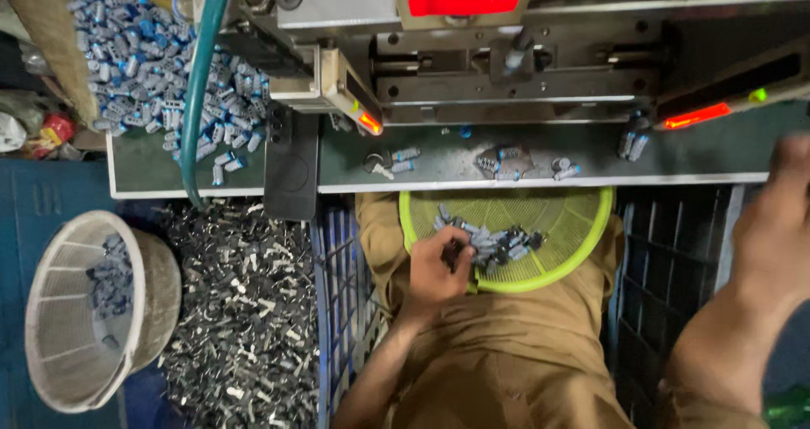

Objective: The person sits on the floor and repeatedly picks small blue and silver components from a green basket on their lap, placing them into a machine hopper. The person handles the components one at a time and continues this process throughout the clip.

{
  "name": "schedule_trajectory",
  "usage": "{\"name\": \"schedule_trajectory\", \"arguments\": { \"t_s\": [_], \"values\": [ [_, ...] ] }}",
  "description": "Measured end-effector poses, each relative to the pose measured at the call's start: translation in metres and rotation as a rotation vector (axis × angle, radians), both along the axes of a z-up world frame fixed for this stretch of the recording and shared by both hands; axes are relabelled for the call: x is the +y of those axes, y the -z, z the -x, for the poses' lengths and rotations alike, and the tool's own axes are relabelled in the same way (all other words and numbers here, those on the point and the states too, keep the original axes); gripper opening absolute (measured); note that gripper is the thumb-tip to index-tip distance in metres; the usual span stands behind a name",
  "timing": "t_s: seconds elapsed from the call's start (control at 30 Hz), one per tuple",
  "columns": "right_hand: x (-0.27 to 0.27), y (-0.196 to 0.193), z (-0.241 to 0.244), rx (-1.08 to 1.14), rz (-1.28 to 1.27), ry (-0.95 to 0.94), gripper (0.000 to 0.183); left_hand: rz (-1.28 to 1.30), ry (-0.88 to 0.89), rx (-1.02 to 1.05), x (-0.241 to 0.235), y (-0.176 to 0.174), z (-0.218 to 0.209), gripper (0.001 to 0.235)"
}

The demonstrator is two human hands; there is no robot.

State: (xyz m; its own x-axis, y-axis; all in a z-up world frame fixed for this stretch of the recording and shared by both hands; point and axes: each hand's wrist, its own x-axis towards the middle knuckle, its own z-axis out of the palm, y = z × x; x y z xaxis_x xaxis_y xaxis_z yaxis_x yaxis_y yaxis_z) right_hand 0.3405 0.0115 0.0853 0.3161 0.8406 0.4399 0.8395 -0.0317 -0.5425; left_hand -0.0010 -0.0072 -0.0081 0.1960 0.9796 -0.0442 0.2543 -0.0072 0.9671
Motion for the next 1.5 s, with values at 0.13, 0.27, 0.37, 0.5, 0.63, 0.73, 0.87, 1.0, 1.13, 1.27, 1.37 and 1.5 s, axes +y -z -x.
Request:
{"name": "schedule_trajectory", "arguments": {
  "t_s": [0.13, 0.27, 0.37, 0.5, 0.63, 0.73, 0.87, 1.0, 1.13, 1.27, 1.37, 1.5],
  "values": [
    [-0.018, 0.008, 0.07, 0.072, -0.008, -0.154, 0.027, 0.01, -0.019, -0.039, 0.005, -0.001, -0.003, 0.01],
    [-0.035, 0.066, 0.141, 0.453, 0.293, -0.481, 0.054, -0.084, -0.015, -0.139, 0.001, -0.001, -0.015, 0.01],
    [-0.045, 0.098, 0.164, 0.635, 0.285, -0.347, 0.043, -0.02, 0.007, -0.189, 0.0, -0.003, -0.016, 0.011],
    [-0.048, 0.108, 0.16, 0.922, 0.21, -0.403, 0.035, -0.015, -0.013, -0.139, 0.0, -0.008, -0.02, 0.007],
    [-0.039, 0.108, 0.144, 0.912, 0.217, -0.336, 0.026, 0.013, 0.035, -0.254, 0.002, -0.018, -0.017, 0.008],
    [-0.022, 0.103, 0.125, 0.984, 0.061, -0.322, 0.028, -0.162, -0.001, -0.16, 0.005, -0.025, -0.015, 0.011],
    [0.013, 0.058, 0.112, 0.67, -0.104, -0.435, 0.024, -0.379, -0.033, -0.014, 0.006, -0.027, -0.014, 0.016],
    [0.074, -0.015, 0.124, 0.286, -0.242, -0.454, 0.023, 0.158, 0.001, -0.16, 0.001, -0.018, -0.014, 0.008],
    [0.131, -0.03, 0.143, 0.204, -0.334, -0.532, 0.016, 0.29, -0.033, -0.333, -0.008, 0.001, -0.012, 0.005],
    [0.158, -0.021, 0.138, 0.108, -0.208, -0.557, 0.015, 0.209, -0.011, -0.417, -0.008, 0.017, 0.0, 0.022],
    [0.144, -0.033, 0.128, -0.189, -0.185, -0.528, 0.02, 0.197, 0.018, -0.485, -0.014, 0.022, 0.006, 0.032],
    [0.098, -0.064, 0.125, -0.221, -0.151, -0.456, 0.02, 0.235, 0.037, -0.553, -0.007, 0.019, 0.006, 0.029]
  ]
}}
